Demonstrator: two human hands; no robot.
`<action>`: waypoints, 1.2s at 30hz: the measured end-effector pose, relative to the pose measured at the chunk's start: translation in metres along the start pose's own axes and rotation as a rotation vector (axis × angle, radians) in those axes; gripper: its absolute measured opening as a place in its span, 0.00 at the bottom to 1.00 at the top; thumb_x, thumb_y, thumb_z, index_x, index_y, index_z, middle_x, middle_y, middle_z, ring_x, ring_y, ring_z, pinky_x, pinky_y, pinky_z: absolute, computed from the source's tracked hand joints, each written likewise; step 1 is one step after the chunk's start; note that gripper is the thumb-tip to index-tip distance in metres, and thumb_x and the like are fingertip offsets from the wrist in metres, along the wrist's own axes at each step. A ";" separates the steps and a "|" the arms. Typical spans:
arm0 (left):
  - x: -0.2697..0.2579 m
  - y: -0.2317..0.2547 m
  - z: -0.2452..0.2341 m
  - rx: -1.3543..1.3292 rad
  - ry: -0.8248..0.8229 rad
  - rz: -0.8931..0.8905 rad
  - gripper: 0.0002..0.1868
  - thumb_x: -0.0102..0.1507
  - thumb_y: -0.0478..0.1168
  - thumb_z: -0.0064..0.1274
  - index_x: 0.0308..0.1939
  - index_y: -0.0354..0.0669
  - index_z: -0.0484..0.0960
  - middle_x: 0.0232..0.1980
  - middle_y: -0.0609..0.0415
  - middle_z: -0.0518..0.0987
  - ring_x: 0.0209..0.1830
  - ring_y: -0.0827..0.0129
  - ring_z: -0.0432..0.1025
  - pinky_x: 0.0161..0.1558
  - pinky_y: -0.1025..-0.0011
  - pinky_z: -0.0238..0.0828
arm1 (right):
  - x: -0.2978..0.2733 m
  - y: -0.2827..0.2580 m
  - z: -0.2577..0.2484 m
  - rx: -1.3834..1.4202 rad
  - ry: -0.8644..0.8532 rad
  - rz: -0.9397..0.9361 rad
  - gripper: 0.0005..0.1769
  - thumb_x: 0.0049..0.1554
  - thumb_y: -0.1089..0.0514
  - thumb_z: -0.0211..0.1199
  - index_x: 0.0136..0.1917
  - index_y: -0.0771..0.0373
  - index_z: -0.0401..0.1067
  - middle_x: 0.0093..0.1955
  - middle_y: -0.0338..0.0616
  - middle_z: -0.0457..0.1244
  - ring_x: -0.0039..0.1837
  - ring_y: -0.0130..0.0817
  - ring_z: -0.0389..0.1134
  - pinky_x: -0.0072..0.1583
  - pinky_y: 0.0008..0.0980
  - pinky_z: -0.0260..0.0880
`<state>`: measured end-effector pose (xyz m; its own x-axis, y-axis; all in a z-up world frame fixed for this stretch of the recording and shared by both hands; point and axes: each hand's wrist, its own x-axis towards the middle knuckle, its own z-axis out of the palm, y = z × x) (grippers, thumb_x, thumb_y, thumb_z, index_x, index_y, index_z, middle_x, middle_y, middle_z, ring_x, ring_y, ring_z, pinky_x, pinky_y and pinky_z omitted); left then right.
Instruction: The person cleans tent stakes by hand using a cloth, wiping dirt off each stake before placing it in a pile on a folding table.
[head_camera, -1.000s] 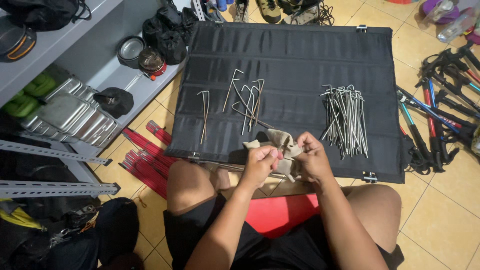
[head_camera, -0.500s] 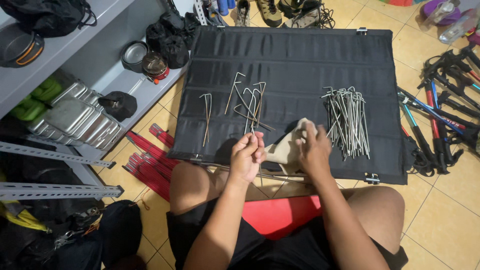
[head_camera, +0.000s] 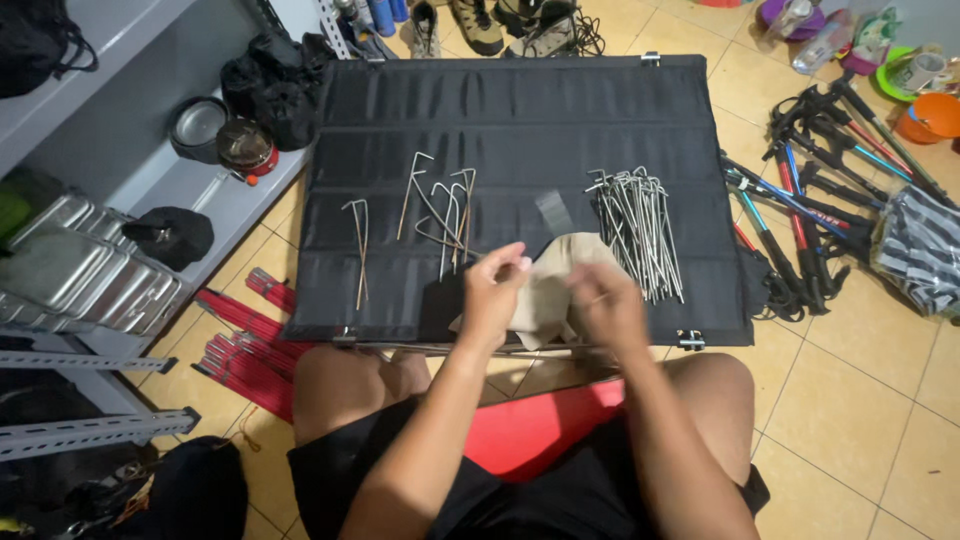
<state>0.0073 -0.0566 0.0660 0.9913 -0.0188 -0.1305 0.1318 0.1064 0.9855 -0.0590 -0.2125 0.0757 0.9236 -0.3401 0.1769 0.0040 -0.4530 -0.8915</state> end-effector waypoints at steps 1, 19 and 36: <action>0.007 -0.006 -0.008 0.001 0.002 -0.003 0.14 0.57 0.33 0.59 0.47 0.39 0.82 0.37 0.51 0.77 0.38 0.70 0.72 0.45 0.71 0.72 | 0.007 0.013 -0.015 0.000 -0.003 0.002 0.05 0.54 0.58 0.61 0.43 0.52 0.77 0.36 0.41 0.66 0.41 0.39 0.67 0.51 0.38 0.66; 0.084 -0.033 -0.071 1.045 0.330 0.038 0.06 0.60 0.46 0.51 0.33 0.53 0.81 0.40 0.54 0.75 0.46 0.53 0.71 0.49 0.57 0.68 | 0.034 0.086 -0.022 -0.618 0.395 -0.285 0.11 0.56 0.64 0.62 0.54 0.60 0.73 0.44 0.52 0.58 0.46 0.55 0.65 0.47 0.44 0.66; 0.158 -0.085 -0.089 0.408 0.434 -0.185 0.05 0.54 0.40 0.57 0.31 0.45 0.84 0.22 0.53 0.79 0.25 0.64 0.77 0.26 0.71 0.72 | 0.026 0.027 0.023 -0.086 0.202 -0.379 0.06 0.57 0.62 0.62 0.44 0.64 0.66 0.53 0.58 0.60 0.56 0.58 0.62 0.58 0.47 0.60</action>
<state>0.1534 0.0199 -0.0478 0.8748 0.4147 -0.2503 0.3741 -0.2502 0.8930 -0.0257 -0.2146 0.0460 0.7693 -0.2868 0.5709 0.2885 -0.6413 -0.7110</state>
